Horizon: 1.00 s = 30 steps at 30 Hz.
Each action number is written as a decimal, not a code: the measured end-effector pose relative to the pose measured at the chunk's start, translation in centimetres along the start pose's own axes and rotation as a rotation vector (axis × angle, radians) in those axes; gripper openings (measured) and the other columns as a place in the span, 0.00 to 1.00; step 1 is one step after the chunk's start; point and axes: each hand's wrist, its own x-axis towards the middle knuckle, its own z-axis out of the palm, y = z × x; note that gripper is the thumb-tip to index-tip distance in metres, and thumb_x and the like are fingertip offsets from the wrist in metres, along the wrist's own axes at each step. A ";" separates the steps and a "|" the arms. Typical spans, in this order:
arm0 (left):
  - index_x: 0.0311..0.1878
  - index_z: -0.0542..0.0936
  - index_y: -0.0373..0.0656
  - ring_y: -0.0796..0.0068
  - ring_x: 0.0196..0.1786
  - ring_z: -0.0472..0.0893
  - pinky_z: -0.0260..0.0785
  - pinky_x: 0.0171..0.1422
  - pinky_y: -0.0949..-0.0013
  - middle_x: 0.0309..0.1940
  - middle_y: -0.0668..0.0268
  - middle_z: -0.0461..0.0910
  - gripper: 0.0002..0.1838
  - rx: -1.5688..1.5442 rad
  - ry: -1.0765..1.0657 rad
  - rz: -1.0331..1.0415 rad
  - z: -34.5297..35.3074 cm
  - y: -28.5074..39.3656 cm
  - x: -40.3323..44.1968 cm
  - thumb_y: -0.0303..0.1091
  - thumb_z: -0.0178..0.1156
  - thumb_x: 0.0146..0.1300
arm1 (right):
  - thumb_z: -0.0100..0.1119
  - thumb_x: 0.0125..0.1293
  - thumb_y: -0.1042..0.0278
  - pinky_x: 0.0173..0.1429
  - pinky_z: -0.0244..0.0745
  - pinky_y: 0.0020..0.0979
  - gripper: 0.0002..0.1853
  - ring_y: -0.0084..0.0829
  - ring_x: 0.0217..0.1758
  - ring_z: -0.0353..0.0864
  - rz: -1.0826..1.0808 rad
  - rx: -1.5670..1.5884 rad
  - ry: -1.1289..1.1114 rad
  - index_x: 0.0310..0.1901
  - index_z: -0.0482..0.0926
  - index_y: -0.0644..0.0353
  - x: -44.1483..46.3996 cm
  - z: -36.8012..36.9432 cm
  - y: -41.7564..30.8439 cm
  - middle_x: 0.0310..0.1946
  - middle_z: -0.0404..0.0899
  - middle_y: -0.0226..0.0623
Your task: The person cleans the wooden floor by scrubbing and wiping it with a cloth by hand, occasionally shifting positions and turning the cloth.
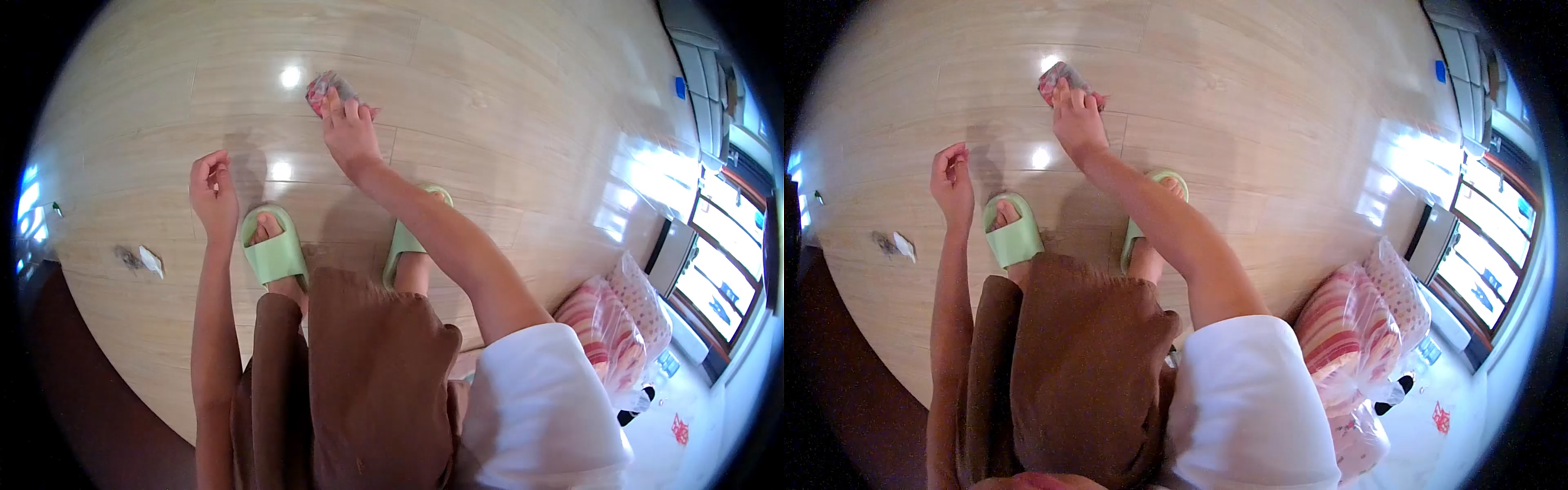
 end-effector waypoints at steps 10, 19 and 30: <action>0.50 0.81 0.39 0.77 0.47 0.81 0.73 0.52 0.74 0.44 0.65 0.81 0.13 -0.039 -0.047 -0.060 0.7 -1.5 -1.1 0.18 0.53 0.66 | 0.54 0.65 0.75 0.63 0.72 0.39 0.25 0.44 0.57 0.78 0.257 0.508 -0.177 0.65 0.76 0.52 12.7 -0.9 6.0 0.61 0.78 0.45; 0.52 0.81 0.40 0.75 0.49 0.81 0.75 0.54 0.71 0.47 0.65 0.82 0.14 0.039 -0.058 -0.167 -4.1 -4.6 -0.2 0.20 0.53 0.67 | 0.51 0.65 0.76 0.65 0.65 0.42 0.26 0.41 0.56 0.81 0.919 0.477 0.295 0.66 0.73 0.63 0.0 2.2 17.0 0.54 0.83 0.43; 0.53 0.77 0.35 0.70 0.48 0.80 0.75 0.53 0.68 0.48 0.62 0.79 0.15 0.037 0.186 -0.168 -2.6 -7.1 1.2 0.18 0.51 0.64 | 0.48 0.68 0.67 0.64 0.67 0.50 0.20 0.53 0.55 0.77 0.384 1.301 -0.135 0.61 0.73 0.53 11.9 -3.5 -19.2 0.50 0.78 0.49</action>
